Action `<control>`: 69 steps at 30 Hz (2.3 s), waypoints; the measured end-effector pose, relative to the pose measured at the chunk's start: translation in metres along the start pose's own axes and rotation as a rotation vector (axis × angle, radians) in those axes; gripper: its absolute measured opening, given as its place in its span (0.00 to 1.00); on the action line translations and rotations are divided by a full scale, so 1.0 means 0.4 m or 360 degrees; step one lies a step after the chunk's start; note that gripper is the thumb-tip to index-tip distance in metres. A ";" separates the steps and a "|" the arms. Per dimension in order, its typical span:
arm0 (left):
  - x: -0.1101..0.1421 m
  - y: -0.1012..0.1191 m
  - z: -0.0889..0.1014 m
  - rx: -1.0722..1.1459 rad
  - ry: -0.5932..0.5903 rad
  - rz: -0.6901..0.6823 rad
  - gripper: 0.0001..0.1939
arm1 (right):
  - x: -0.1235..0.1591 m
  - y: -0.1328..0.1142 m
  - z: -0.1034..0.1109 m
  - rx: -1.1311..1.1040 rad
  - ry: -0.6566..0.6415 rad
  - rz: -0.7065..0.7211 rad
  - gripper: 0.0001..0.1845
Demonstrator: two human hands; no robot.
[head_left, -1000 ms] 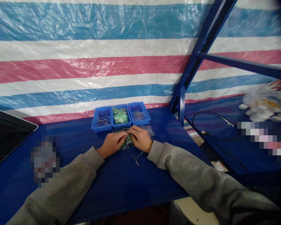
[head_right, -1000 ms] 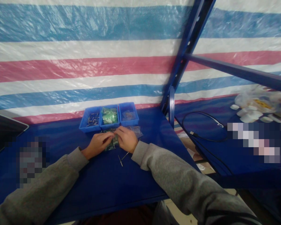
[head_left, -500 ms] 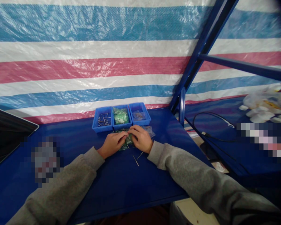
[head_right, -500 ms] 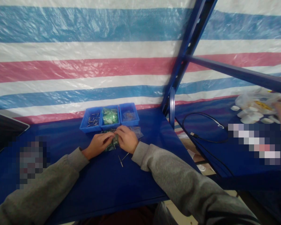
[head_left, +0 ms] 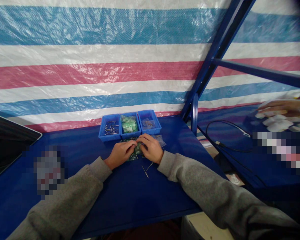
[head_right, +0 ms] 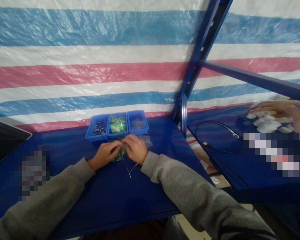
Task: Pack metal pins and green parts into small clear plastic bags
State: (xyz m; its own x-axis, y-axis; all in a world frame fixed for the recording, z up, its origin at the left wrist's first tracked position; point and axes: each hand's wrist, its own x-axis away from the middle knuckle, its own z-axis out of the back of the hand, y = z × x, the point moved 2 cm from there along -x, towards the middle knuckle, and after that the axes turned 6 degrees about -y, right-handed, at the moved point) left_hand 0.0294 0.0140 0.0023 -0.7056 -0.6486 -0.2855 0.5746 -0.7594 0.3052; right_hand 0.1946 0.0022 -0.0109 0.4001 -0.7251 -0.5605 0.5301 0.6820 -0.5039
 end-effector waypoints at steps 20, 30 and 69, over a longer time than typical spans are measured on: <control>0.001 -0.003 -0.004 -0.0005 -0.0044 0.0016 0.09 | 0.001 0.000 -0.001 -0.0038 0.0006 -0.0017 0.12; 0.000 -0.004 -0.004 -0.0008 -0.0041 0.0008 0.09 | -0.001 0.004 -0.007 0.0008 -0.0079 -0.0019 0.13; -0.002 -0.011 -0.009 -0.0060 -0.0035 -0.0018 0.10 | -0.004 0.017 -0.018 0.0165 -0.0294 0.0039 0.11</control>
State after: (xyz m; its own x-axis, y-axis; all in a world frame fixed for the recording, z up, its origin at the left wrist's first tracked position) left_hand 0.0291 0.0175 -0.0022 -0.7208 -0.6389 -0.2687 0.5813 -0.7684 0.2676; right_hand 0.1923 0.0085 -0.0181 0.5391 -0.7200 -0.4370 0.5887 0.6932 -0.4158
